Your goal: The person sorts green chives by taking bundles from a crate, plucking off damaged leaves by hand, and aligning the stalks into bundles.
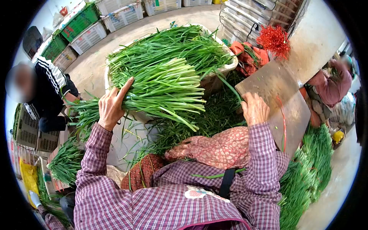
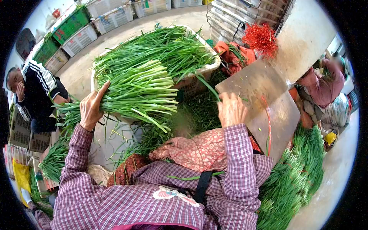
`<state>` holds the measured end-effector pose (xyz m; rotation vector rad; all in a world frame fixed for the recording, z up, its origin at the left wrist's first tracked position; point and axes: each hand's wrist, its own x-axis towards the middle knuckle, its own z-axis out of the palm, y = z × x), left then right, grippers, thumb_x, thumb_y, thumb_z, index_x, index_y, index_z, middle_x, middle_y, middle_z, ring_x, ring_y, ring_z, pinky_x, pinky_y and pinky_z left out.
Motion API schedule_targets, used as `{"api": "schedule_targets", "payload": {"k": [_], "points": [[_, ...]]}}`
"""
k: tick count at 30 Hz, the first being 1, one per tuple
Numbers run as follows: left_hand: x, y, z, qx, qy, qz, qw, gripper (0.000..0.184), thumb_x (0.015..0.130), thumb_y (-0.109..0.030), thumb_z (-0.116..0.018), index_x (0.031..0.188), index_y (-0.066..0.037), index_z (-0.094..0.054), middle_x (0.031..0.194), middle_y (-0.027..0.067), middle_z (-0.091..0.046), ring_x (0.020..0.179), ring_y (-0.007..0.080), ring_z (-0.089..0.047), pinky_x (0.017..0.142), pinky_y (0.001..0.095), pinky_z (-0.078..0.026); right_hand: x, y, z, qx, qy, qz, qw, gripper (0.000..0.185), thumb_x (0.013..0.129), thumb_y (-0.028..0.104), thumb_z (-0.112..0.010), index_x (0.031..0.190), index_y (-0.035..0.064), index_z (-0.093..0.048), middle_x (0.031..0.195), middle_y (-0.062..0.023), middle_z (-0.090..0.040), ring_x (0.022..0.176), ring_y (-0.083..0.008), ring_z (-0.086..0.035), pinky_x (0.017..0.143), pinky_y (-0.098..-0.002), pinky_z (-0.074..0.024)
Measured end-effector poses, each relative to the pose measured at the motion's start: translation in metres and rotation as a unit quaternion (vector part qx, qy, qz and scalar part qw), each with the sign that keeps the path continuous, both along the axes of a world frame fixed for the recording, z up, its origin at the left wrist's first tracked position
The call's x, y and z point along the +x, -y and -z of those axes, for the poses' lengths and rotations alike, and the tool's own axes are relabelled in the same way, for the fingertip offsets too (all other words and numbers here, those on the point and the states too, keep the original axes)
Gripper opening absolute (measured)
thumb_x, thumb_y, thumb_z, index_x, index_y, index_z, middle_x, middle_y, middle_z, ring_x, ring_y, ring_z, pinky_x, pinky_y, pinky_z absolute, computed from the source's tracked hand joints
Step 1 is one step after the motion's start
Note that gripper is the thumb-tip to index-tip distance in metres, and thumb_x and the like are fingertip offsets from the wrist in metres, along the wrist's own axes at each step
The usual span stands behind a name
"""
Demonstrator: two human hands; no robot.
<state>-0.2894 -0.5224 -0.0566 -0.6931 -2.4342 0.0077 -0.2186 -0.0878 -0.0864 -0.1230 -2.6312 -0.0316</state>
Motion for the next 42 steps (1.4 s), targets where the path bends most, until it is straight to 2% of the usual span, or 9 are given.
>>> {"api": "schedule_targets", "payload": {"k": [5, 10, 21, 30, 32, 37, 38, 40, 42], "points": [[0.002, -0.018, -0.006, -0.029, 0.002, 0.005, 1.000, 0.085, 0.068, -0.010, -0.072, 0.144, -0.029, -0.038, 0.071, 0.0055, -0.047, 0.065, 0.0241, -0.055, 0.059, 0.0372, -0.045, -0.003, 0.091, -0.045, -0.162, -0.100, -0.188, 0.964, 0.011, 0.082, 0.024, -0.065, 0.078, 0.0136, -0.066, 0.075, -0.0044, -0.059, 0.072, -0.0217, -0.061, 0.060, -0.0359, -0.0509], [0.001, -0.032, -0.012, -0.036, -0.020, 0.035, 0.999, 0.086, 0.065, -0.012, -0.075, 0.142, -0.027, -0.041, 0.071, 0.0056, -0.048, 0.064, 0.0244, -0.054, 0.059, 0.0377, -0.046, -0.010, 0.136, -0.043, -0.218, -0.023, -0.233, 0.947, 0.016, 0.079, 0.025, -0.068, 0.074, 0.0102, -0.065, 0.073, -0.0043, -0.059, 0.071, -0.0228, -0.063, 0.058, -0.0376, -0.0502], [-0.003, -0.023, -0.015, -0.026, -0.022, 0.026, 0.999, 0.079, 0.070, -0.018, -0.072, 0.142, -0.027, -0.041, 0.073, 0.0064, -0.050, 0.064, 0.0247, -0.056, 0.059, 0.0376, -0.046, -0.015, 0.061, -0.039, -0.023, -0.163, -0.123, 0.979, 0.012, 0.078, 0.018, -0.066, 0.074, 0.0103, -0.058, 0.076, -0.0040, -0.055, 0.070, -0.0205, -0.060, 0.055, -0.0340, -0.0509], [-0.002, 0.005, -0.019, 0.087, 0.007, 0.021, 0.996, 0.083, 0.069, -0.012, -0.073, 0.143, -0.028, -0.039, 0.068, 0.0071, -0.049, 0.060, 0.0269, -0.055, 0.057, 0.0396, -0.046, 0.004, -0.037, 0.020, -0.050, 0.054, 0.027, 0.997, 0.017, 0.082, 0.021, -0.066, 0.099, 0.0183, -0.069, 0.087, -0.0095, -0.063, 0.078, -0.0283, -0.062, 0.069, -0.0427, -0.0515], [0.005, -0.003, -0.029, 0.162, 0.068, 0.053, 0.983, 0.083, 0.065, -0.009, -0.076, 0.140, -0.023, -0.043, 0.093, 0.0130, -0.066, 0.076, 0.0291, -0.065, 0.067, 0.0382, -0.052, 0.003, -0.021, 0.005, -0.128, 0.052, -0.017, 0.990, 0.021, 0.083, 0.028, -0.065, 0.100, 0.0162, -0.071, 0.089, -0.0111, -0.067, 0.082, -0.0279, -0.064, 0.072, -0.0410, -0.0513], [0.018, -0.013, -0.035, 0.426, 0.455, 0.127, 0.771, 0.070, 0.057, -0.001, -0.082, 0.120, 0.001, -0.052, 0.107, 0.0097, -0.064, 0.092, 0.0223, -0.062, 0.083, 0.0327, -0.051, -0.007, 0.010, -0.014, -0.266, 0.024, -0.096, 0.959, 0.017, 0.082, 0.021, -0.062, 0.085, 0.0066, -0.070, 0.079, -0.0171, -0.066, 0.074, -0.0333, -0.064, 0.068, -0.0420, -0.0491], [0.030, -0.023, -0.047, 0.480, 0.519, 0.021, 0.707, 0.064, 0.058, -0.002, -0.082, 0.116, 0.002, -0.054, 0.103, 0.0091, -0.064, 0.092, 0.0225, -0.061, 0.086, 0.0324, -0.050, -0.008, 0.013, -0.013, -0.290, 0.012, -0.129, 0.948, 0.017, 0.081, 0.020, -0.063, 0.091, 0.0065, -0.069, 0.082, -0.0162, -0.066, 0.073, -0.0336, -0.064, 0.066, -0.0417, -0.0491], [0.025, -0.025, -0.022, 0.538, 0.600, 0.029, 0.591, 0.061, 0.060, -0.003, -0.081, 0.114, 0.001, -0.055, 0.103, 0.0092, -0.063, 0.091, 0.0218, -0.061, 0.085, 0.0312, -0.050, -0.005, 0.023, -0.016, -0.284, 0.063, -0.109, 0.951, 0.023, 0.082, 0.019, -0.064, 0.100, 0.0060, -0.065, 0.087, -0.0131, -0.066, 0.073, -0.0311, -0.065, 0.067, -0.0401, -0.0505], [0.032, -0.039, -0.027, 0.527, 0.618, 0.067, 0.580, 0.061, 0.061, -0.002, -0.079, 0.117, -0.001, -0.054, 0.101, 0.0090, -0.063, 0.093, 0.0213, -0.061, 0.085, 0.0322, -0.051, 0.004, 0.035, -0.026, -0.364, 0.059, -0.161, 0.916, 0.027, 0.083, 0.019, -0.065, 0.107, 0.0055, -0.062, 0.090, -0.0104, -0.066, 0.080, -0.0231, -0.067, 0.070, -0.0357, -0.0528]]}}
